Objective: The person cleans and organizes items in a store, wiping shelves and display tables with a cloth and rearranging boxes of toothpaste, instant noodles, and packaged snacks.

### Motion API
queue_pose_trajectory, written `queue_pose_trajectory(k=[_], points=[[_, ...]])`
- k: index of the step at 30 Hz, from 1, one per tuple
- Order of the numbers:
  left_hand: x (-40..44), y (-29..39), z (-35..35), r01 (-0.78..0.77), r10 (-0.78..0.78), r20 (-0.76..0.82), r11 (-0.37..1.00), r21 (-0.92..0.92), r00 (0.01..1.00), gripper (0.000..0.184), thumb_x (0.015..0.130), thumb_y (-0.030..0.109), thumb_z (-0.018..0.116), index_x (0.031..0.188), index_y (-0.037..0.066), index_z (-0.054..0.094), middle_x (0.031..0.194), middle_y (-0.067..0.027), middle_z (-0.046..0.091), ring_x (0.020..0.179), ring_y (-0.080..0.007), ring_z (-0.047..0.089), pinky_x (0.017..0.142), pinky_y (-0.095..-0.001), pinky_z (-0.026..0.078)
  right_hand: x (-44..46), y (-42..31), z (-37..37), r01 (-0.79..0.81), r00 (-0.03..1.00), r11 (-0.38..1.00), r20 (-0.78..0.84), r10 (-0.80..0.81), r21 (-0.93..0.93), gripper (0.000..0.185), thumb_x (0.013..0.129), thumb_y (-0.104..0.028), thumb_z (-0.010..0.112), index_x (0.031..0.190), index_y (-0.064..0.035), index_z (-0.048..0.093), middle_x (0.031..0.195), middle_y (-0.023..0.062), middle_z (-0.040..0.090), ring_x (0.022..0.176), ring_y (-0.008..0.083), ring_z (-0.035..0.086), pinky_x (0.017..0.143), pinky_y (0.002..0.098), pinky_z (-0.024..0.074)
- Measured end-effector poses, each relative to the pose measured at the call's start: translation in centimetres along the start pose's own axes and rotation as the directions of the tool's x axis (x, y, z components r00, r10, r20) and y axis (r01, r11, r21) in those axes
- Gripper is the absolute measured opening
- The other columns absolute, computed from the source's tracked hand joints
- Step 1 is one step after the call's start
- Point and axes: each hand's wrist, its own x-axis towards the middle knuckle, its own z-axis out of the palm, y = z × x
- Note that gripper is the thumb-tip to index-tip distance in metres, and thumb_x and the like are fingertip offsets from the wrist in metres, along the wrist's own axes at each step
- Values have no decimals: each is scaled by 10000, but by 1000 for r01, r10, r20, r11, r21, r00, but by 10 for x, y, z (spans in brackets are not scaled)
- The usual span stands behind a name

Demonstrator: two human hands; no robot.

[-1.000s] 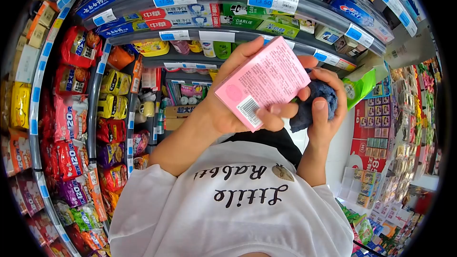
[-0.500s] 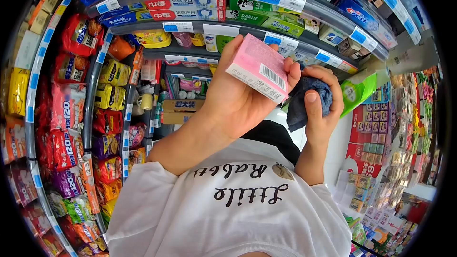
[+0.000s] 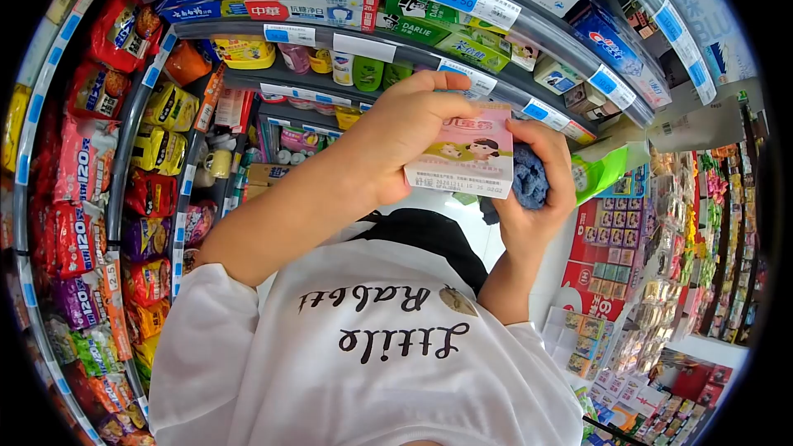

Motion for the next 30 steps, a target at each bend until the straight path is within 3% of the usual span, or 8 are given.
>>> queue_pose_trajectory(k=[6,30], points=[[4,-3,-6,8,-9,-9,996,-84,1000,366,810,5,595,1163,12,497,1030,-128,579,908,-213,630,773,-307,533,-2,0,2,-93,996,994,-9,94,62,433,629,-121,783,1024,-4,647,969,93,632,896,225,575,841,319,437],[7,-4,-2,46,-46,10,993,-107,999,318,811,-14,587,1115,8,497,1036,-143,571,918,-223,629,790,-312,541,-7,7,-2,-137,989,981,-32,143,140,451,652,-135,795,1053,-2,640,982,79,622,880,184,575,832,286,437]])
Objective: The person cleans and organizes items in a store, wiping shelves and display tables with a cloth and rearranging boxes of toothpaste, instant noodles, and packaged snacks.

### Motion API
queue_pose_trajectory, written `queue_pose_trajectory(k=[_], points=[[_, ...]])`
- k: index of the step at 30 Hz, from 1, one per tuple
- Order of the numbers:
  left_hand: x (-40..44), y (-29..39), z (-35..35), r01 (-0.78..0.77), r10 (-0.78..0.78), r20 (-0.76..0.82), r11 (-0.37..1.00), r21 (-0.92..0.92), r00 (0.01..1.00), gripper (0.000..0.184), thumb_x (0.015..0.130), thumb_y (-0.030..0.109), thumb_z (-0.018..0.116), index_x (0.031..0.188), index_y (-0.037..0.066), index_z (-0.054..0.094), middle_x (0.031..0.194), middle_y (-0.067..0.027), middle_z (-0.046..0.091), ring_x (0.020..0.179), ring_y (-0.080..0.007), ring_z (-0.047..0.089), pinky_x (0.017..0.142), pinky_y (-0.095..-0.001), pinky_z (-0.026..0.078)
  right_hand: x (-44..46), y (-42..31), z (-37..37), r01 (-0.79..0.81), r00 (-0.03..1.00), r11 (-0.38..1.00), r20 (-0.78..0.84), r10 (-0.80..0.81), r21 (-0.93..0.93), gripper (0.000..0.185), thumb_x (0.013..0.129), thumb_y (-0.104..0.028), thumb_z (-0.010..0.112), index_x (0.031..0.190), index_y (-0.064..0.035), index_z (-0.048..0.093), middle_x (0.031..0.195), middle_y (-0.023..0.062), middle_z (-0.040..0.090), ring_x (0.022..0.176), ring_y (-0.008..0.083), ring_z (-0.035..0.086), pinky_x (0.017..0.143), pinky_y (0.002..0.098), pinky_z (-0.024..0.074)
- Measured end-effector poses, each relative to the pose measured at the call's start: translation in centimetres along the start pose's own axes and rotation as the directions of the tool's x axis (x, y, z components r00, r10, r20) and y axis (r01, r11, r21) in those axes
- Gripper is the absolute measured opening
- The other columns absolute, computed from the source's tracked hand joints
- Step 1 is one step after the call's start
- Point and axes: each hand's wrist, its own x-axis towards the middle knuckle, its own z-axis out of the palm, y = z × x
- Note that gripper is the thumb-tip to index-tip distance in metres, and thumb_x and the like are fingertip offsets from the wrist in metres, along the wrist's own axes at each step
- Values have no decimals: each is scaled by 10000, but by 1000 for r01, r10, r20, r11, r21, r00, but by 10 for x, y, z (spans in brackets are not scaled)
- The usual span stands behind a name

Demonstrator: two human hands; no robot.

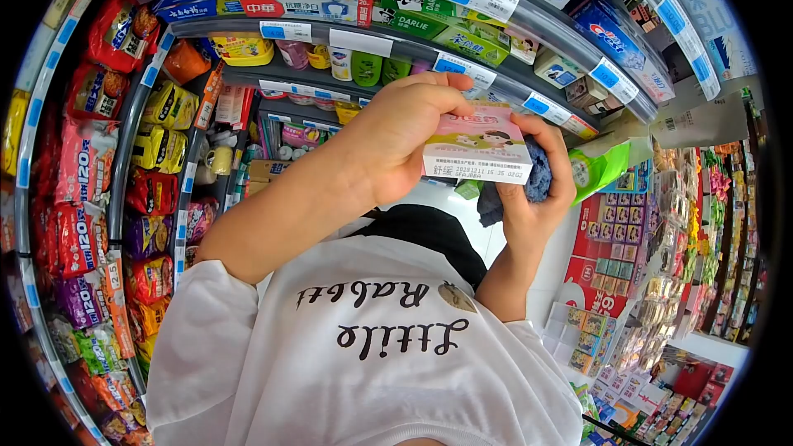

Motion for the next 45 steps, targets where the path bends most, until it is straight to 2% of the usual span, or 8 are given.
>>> queue_pose_trajectory(k=[13,19,24,29,31,34,37,45], points=[[5,3,0,15,-15,4,1000,12,1000,312,820,4,593,1115,14,493,1039,-152,578,914,-223,631,784,-314,536,2,6,0,-25,1000,1000,9,25,11,447,652,-111,789,1060,-4,639,976,90,623,874,187,578,826,290,442],[15,3,-15,68,-69,86,998,17,994,410,831,35,589,1219,-2,462,1146,-159,557,1017,-237,596,872,-339,494,-1,13,-6,-95,995,995,-3,95,43,430,656,-66,769,1064,-12,645,929,79,613,854,180,572,809,284,440],[42,-5,-21,-221,169,174,909,352,970,476,842,6,597,1289,-1,434,1182,-121,562,1083,-195,579,924,-327,485,-5,22,-24,-214,975,974,-74,208,-71,357,710,-30,734,1056,-14,648,906,66,606,844,155,568,794,264,443],[101,-23,-9,-720,517,503,446,532,693,385,846,-58,592,1220,12,531,1181,-85,600,1052,-154,603,875,-269,512,-14,33,-41,-326,931,941,-201,304,-91,274,774,-45,710,1040,-17,653,890,55,599,845,129,562,774,247,442],[124,-29,3,-758,566,545,249,602,619,323,815,-29,643,1131,35,615,1086,-71,666,979,-153,635,849,-289,504,-15,33,-42,-338,926,936,-213,313,-93,259,779,-57,707,1030,-19,653,883,54,600,836,132,563,769,248,442],[157,-34,13,-807,638,719,-252,533,276,276,774,11,696,1041,75,674,981,-48,704,858,-177,659,799,-314,486,-20,30,-43,-362,919,927,-202,338,-95,254,778,-68,708,1020,-19,653,882,59,603,831,138,566,766,252,443],[189,-33,9,-797,617,782,-430,425,84,280,751,46,720,1022,111,689,957,-32,704,783,-210,651,762,-324,466,-23,27,-44,-365,921,925,-189,342,-107,256,772,-75,712,1015,-17,653,884,67,605,828,147,571,761,259,446],[197,-31,4,-798,591,805,-510,321,-54,230,762,72,725,984,109,680,946,-29,701,835,-201,660,753,-329,476,-29,35,-41,-353,926,931,-182,331,-99,258,762,-63,715,1006,-10,651,886,80,613,831,160,580,761,267,450]])
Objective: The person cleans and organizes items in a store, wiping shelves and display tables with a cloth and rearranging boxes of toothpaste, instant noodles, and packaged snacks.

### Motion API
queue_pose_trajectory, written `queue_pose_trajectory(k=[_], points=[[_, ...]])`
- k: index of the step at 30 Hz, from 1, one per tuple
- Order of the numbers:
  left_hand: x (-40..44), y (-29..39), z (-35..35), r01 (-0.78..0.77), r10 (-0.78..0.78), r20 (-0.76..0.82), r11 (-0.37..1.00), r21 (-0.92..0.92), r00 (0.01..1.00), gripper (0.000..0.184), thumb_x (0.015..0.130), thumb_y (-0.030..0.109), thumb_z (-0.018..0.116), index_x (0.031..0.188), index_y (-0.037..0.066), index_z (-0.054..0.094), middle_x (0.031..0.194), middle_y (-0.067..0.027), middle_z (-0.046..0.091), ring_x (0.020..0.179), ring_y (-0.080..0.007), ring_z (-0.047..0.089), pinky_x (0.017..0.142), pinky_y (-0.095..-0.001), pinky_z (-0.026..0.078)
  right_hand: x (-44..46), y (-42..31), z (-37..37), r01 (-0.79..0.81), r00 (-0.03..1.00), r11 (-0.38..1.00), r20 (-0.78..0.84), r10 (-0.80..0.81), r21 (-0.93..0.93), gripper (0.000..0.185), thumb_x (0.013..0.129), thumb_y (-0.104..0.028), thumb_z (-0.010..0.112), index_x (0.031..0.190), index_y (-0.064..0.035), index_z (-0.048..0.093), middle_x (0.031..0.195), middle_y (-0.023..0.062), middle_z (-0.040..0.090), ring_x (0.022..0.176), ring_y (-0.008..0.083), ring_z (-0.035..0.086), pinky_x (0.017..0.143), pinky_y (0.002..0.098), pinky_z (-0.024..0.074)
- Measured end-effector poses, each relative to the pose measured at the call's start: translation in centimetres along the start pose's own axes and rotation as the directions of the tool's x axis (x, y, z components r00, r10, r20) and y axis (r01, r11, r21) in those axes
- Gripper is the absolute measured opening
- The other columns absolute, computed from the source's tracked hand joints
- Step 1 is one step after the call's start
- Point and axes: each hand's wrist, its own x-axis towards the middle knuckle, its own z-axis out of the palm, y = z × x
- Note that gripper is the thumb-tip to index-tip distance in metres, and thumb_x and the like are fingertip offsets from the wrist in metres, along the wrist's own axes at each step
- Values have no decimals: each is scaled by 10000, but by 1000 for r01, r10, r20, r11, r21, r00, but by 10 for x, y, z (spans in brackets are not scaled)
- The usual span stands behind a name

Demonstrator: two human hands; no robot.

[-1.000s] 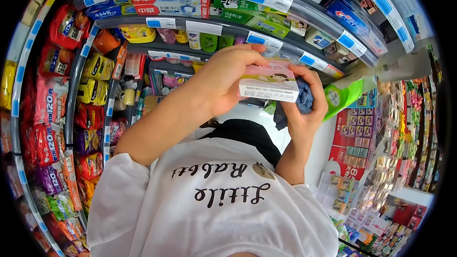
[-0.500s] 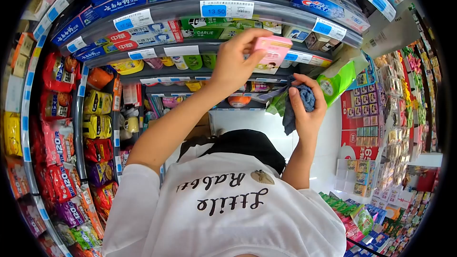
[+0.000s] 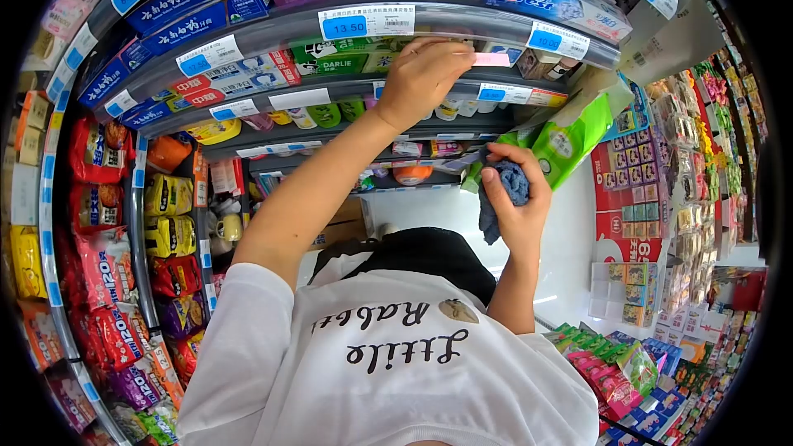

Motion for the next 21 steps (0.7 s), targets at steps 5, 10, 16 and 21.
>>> queue_pose_trajectory(k=[5,10,16,21], points=[[0,-5,-2,59,-62,121,998,22,991,220,778,74,724,991,98,677,968,-60,700,864,-206,664,780,-326,504,6,0,11,22,998,999,62,-24,26,267,740,-45,726,994,-9,652,879,81,618,820,169,588,759,273,453],[-5,-12,-4,115,-147,154,973,200,977,212,800,112,676,1009,148,682,930,-45,700,832,-213,666,743,-353,483,11,-1,21,63,990,998,129,-62,0,276,727,-41,732,989,-13,652,871,89,625,808,187,596,760,282,454],[-10,-21,-1,90,-200,190,878,470,961,342,768,113,591,1081,224,672,1022,-24,679,980,-217,623,867,-404,435,13,-3,30,42,984,999,171,-40,-12,284,721,-36,735,992,-16,652,878,87,624,815,189,599,768,283,455],[-2,-18,4,163,-346,248,820,548,905,285,841,195,518,1077,192,678,1096,-130,640,1084,-319,567,923,-521,380,15,0,35,39,978,999,207,-35,-14,286,728,-29,724,1004,-11,651,914,86,622,852,184,594,789,284,455]])
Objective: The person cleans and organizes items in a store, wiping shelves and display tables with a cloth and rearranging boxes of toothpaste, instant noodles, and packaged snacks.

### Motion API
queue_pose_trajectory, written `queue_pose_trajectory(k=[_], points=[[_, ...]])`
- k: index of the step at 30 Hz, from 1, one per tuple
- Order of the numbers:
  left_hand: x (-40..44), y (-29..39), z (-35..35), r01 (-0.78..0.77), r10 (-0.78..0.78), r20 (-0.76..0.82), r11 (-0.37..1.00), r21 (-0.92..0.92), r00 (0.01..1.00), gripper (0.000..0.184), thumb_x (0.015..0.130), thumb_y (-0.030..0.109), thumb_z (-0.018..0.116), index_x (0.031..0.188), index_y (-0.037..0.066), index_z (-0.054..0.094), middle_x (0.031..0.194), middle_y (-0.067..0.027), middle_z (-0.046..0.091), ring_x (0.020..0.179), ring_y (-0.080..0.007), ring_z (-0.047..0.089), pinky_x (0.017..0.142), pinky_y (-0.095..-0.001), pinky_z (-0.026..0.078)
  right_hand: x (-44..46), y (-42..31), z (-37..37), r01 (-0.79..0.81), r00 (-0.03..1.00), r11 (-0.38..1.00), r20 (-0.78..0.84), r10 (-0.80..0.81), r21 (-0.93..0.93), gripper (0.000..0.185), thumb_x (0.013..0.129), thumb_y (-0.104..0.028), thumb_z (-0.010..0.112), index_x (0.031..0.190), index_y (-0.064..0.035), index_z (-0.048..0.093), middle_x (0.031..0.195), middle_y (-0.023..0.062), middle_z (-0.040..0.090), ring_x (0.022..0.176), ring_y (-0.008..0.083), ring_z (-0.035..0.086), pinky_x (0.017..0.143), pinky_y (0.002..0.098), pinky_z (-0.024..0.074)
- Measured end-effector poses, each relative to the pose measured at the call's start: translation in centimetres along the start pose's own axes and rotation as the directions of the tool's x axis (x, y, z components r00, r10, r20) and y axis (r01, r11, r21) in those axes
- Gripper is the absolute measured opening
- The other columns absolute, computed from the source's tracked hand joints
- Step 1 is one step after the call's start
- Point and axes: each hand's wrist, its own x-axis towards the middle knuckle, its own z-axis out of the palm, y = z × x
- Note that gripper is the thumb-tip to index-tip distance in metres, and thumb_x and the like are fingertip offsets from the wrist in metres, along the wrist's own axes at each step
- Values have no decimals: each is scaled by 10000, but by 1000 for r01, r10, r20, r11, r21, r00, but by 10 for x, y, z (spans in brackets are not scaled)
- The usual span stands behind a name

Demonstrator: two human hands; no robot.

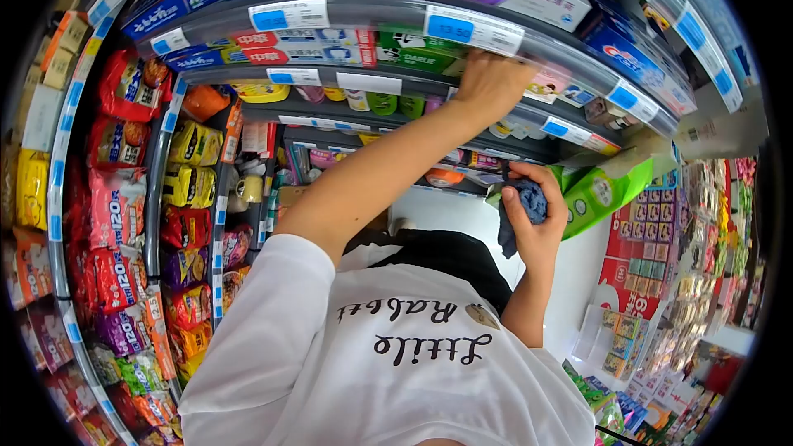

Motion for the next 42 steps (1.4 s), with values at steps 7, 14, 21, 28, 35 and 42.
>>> queue_pose_trajectory(k=[7,14,21,28,35,42], points=[[-9,0,-12,-35,35,-7,999,-6,999,246,838,193,538,1034,158,683,1019,-89,642,1021,-271,573,903,-505,352,6,1,10,-17,999,1000,33,17,8,282,753,-27,705,1027,0,645,934,87,617,857,174,583,794,277,452],[-95,-40,-59,46,-68,-127,985,-168,990,385,797,121,622,1178,95,579,1070,-95,567,1003,-287,534,891,-442,349,19,12,24,-61,997,996,62,56,68,328,807,-66,681,1125,-12,624,931,64,606,867,135,562,805,259,441],[-87,-71,-102,315,-334,-191,941,-122,923,601,811,104,607,1355,-6,379,967,-143,486,921,-298,477,859,-415,335,77,11,72,-68,991,976,-99,90,209,555,846,-241,681,1318,-16,494,1135,116,576,1035,181,527,928,313,401],[-69,-74,-106,329,-338,-124,941,-82,933,614,791,122,629,1343,-5,391,904,-128,486,886,-299,487,789,-420,350,123,26,91,-39,968,987,-251,-1,-154,662,772,-351,731,1244,41,482,1202,254,522,1142,370,474,993,408,357],[-84,-48,-115,208,-244,-195,960,-190,950,574,778,80,665,1304,37,438,1024,-164,447,951,-323,469,858,-420,355,126,3,85,-124,990,991,-79,120,-43,551,778,-378,696,1131,35,606,1175,263,552,1075,361,534,961,389,396],[-70,-52,-87,339,-492,-143,755,-561,859,458,782,80,727,1132,37,435,1089,-166,476,975,-282,537,809,-375,436,93,-4,91,-59,984,998,-170,53,-30,506,816,-337,692,1172,6,583,1216,198,544,1112,283,524,996,354,365]])
